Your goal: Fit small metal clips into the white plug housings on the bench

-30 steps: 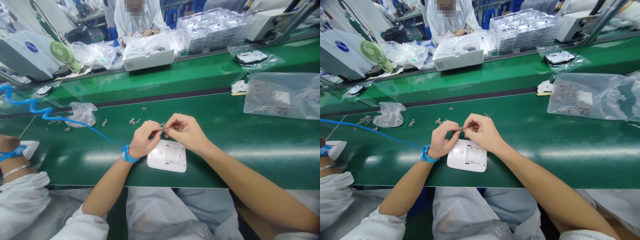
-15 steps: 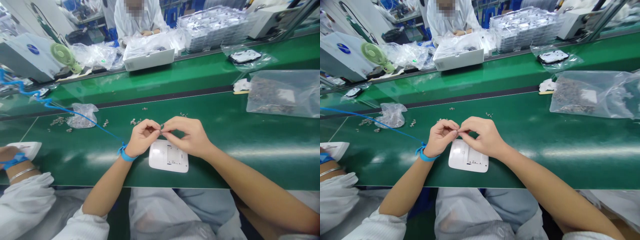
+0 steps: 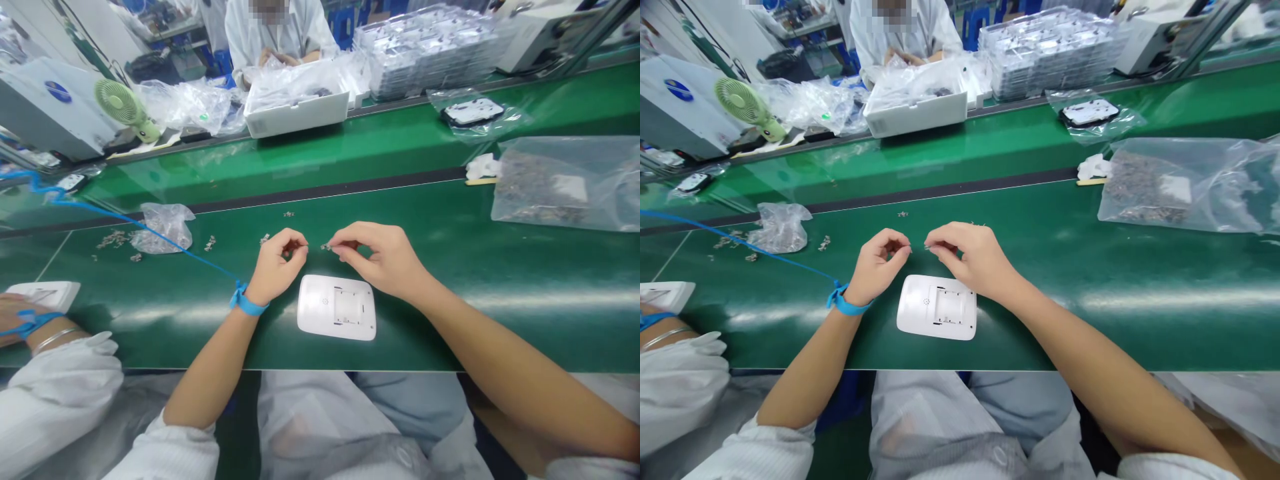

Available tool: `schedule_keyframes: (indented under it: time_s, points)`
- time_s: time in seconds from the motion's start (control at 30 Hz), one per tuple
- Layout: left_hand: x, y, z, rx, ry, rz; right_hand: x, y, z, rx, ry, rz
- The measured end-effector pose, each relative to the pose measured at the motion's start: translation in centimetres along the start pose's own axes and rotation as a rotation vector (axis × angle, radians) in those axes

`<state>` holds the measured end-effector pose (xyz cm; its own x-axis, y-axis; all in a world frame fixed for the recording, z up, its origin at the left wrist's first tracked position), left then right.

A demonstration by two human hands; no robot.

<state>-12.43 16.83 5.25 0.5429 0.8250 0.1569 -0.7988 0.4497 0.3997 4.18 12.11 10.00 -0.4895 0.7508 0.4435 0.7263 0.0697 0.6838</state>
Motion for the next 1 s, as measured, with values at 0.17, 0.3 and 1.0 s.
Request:
schedule_keyframes:
  time_s: [0.17, 0.3, 1.0]
  points:
    - [-0.2, -1.3, -1.1, -0.07, 0.087, -0.101, -1.6, -0.1, -0.8, -0.108, 0.079, -0.063]
    - [-0.9, -3.1, 0.8, 0.076, 0.028, -0.203, -4.4, -1.4, -1.1, -0.28, 0.048, -0.124]
    - [-3.7, -7.5, 4.3, 1.111, 0.107, -0.464, -7.7, -2.4, -1.0, -0.15, -0.03, 0.054]
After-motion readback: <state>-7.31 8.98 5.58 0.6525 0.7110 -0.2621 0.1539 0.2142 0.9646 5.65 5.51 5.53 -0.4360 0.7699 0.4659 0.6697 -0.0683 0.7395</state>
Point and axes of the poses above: each hand's wrist, its own x-axis towards the middle knuckle, its own y-axis out of the back of the hand, z = x × y, the point moved 8 cm from there along x, towards the middle knuckle, and after that the axes turned 15 degrees about -z, right-handed, at the moved point
